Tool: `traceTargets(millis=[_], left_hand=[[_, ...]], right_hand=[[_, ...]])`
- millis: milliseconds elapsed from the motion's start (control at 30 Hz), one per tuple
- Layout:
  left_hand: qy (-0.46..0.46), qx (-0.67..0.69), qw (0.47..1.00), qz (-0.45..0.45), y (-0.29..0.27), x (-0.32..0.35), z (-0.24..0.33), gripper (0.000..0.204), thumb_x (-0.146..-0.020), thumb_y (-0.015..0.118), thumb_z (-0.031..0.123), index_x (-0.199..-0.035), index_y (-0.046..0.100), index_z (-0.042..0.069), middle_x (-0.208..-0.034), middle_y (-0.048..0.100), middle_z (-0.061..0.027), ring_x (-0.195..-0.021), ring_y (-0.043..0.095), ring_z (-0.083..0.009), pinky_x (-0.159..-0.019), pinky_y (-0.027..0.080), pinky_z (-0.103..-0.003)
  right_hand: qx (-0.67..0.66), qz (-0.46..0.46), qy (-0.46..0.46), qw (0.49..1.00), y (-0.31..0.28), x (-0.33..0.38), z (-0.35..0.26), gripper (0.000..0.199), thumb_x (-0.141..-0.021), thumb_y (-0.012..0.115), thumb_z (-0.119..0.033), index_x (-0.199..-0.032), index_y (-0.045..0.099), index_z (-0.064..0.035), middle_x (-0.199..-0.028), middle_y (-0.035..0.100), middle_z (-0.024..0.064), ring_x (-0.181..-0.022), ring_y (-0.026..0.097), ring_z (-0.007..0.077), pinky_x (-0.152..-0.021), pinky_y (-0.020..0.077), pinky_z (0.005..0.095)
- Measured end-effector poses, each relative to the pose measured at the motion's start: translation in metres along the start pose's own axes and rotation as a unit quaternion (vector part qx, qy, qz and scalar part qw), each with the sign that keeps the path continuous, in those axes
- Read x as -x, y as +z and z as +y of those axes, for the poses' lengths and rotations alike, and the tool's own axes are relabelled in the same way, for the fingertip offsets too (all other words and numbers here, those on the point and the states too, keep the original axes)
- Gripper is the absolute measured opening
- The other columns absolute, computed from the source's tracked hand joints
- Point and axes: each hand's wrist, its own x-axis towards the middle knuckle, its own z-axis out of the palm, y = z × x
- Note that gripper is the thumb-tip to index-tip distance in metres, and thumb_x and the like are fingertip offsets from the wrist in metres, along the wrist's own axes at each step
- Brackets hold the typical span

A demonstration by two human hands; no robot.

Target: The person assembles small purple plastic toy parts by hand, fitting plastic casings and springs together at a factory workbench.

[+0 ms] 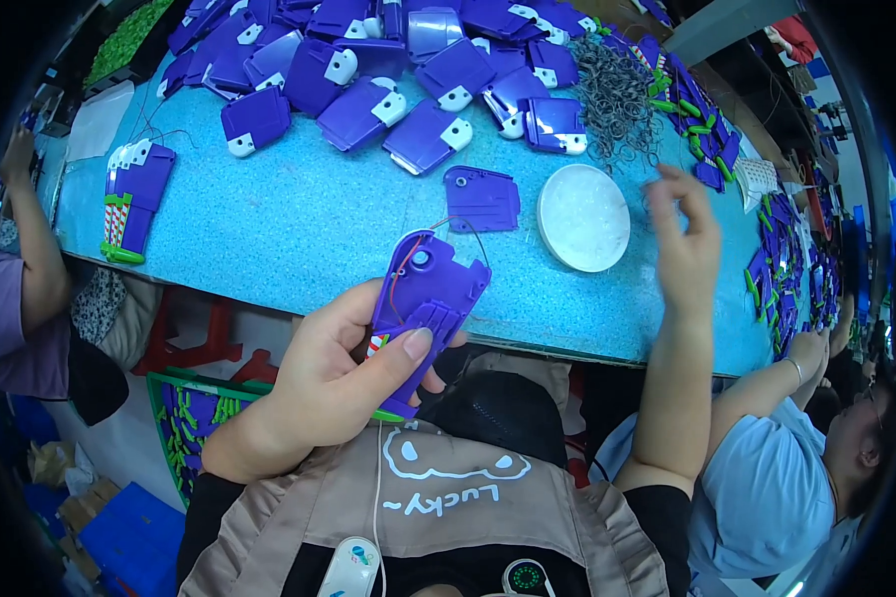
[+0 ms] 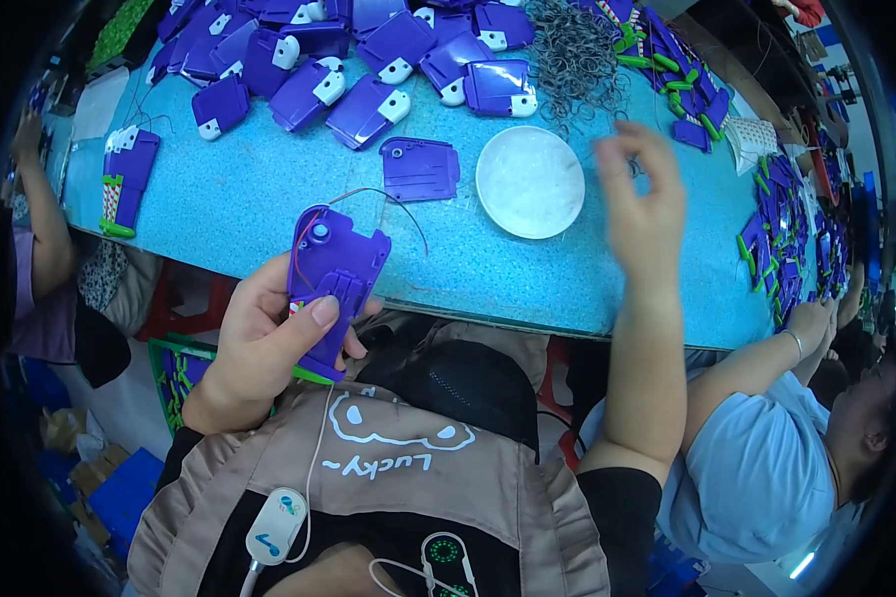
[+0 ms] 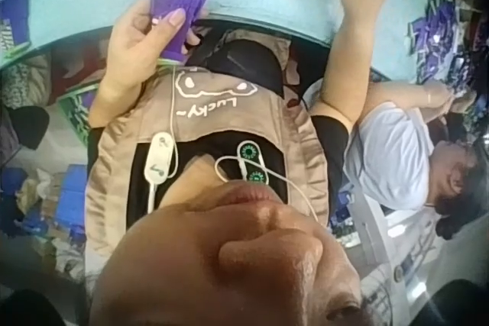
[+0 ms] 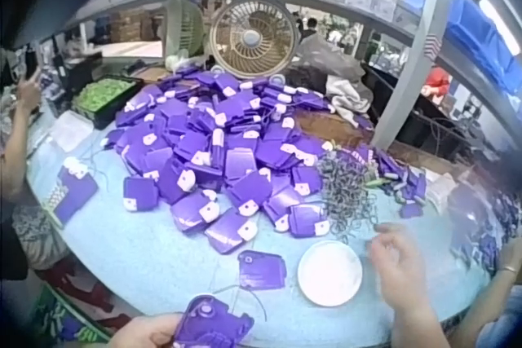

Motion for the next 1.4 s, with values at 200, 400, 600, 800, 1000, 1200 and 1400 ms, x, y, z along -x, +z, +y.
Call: traceTargets(millis=[200,400,600,800,1000,1200,1400], left_hand=[[0.010,-0.008,0.999,-0.037,0.002,-0.008,-0.007,0.032,-0.089,0.052,0.013,-0.117,0.046,-0.002,-0.097,0.062,-0.0091,-0.067,0.056,-0.0073,-0.059,0.047,-0.021],[-0.025,-0.063,0.988,-0.138,0.011,-0.022,-0.010,0.029,-0.089,0.051,0.013,-0.115,0.049,0.000,-0.095,0.061,-0.0063,-0.066,0.055,-0.0059,-0.057,0.045,-0.020],[-0.039,-0.073,0.985,-0.150,0.008,-0.016,-0.016,0.027,-0.089,0.051,0.014,-0.113,0.049,0.001,-0.095,0.061,-0.0067,-0.064,0.055,-0.0064,-0.056,0.046,-0.020],[-0.068,-0.080,0.980,-0.172,0.004,-0.016,-0.013,0.025,-0.089,0.052,0.015,-0.110,0.051,0.001,-0.092,0.062,-0.0054,-0.064,0.056,-0.0066,-0.055,0.046,-0.020],[-0.014,-0.112,0.977,-0.180,0.003,-0.011,-0.015,0.018,-0.085,0.054,0.017,-0.092,0.055,0.001,-0.066,0.058,-0.0065,-0.053,0.055,-0.0109,-0.047,0.042,-0.027],[0.058,-0.129,0.968,-0.207,0.001,-0.009,-0.013,0.022,-0.089,0.053,0.014,-0.105,0.053,-0.001,-0.087,0.063,-0.0049,-0.062,0.057,-0.0074,-0.052,0.045,-0.020],[0.066,-0.146,0.975,-0.156,0.002,-0.008,-0.016,0.021,-0.088,0.053,0.013,-0.104,0.053,-0.001,-0.085,0.063,-0.0052,-0.060,0.057,-0.0080,-0.051,0.045,-0.021]], right_hand=[[0.117,0.046,-0.085,0.988,-0.004,0.035,-0.042,0.013,-0.080,0.064,-0.014,-0.082,0.061,-0.0017,-0.110,0.056,0.0172,-0.107,0.048,0.0266,-0.091,0.0333,0.0361],[-0.182,-0.107,-0.036,0.977,0.029,0.063,-0.088,0.011,-0.078,0.066,-0.011,-0.081,0.061,-0.0018,-0.111,0.054,0.0204,-0.110,0.047,0.0317,-0.096,0.0294,0.0423],[-0.050,-0.153,-0.143,0.977,0.045,0.065,-0.106,0.016,-0.069,0.072,-0.007,-0.082,0.062,-0.0033,-0.111,0.053,0.0194,-0.109,0.047,0.0313,-0.094,0.0322,0.0408],[-0.008,-0.154,-0.219,0.963,0.046,0.054,-0.108,0.014,-0.065,0.073,-0.005,-0.075,0.063,-0.0046,-0.103,0.057,0.0173,-0.101,0.052,0.0285,-0.087,0.0392,0.0382],[-0.295,-0.365,0.095,0.878,0.041,0.061,-0.117,0.024,-0.080,0.057,0.001,-0.101,0.045,0.0014,-0.102,0.056,0.0167,-0.095,0.055,0.0196,-0.079,0.0447,0.0290],[-0.524,-0.268,0.130,0.798,0.051,0.067,-0.110,0.037,-0.080,0.056,0.001,-0.112,0.039,-0.0009,-0.108,0.053,0.0200,-0.101,0.055,0.0259,-0.088,0.0433,0.0350],[-0.189,-0.246,0.003,0.951,0.055,0.071,-0.124,0.055,-0.066,0.071,0.001,-0.114,0.045,0.0024,-0.100,0.054,0.0113,-0.092,0.055,0.0155,-0.080,0.0439,0.0252]])
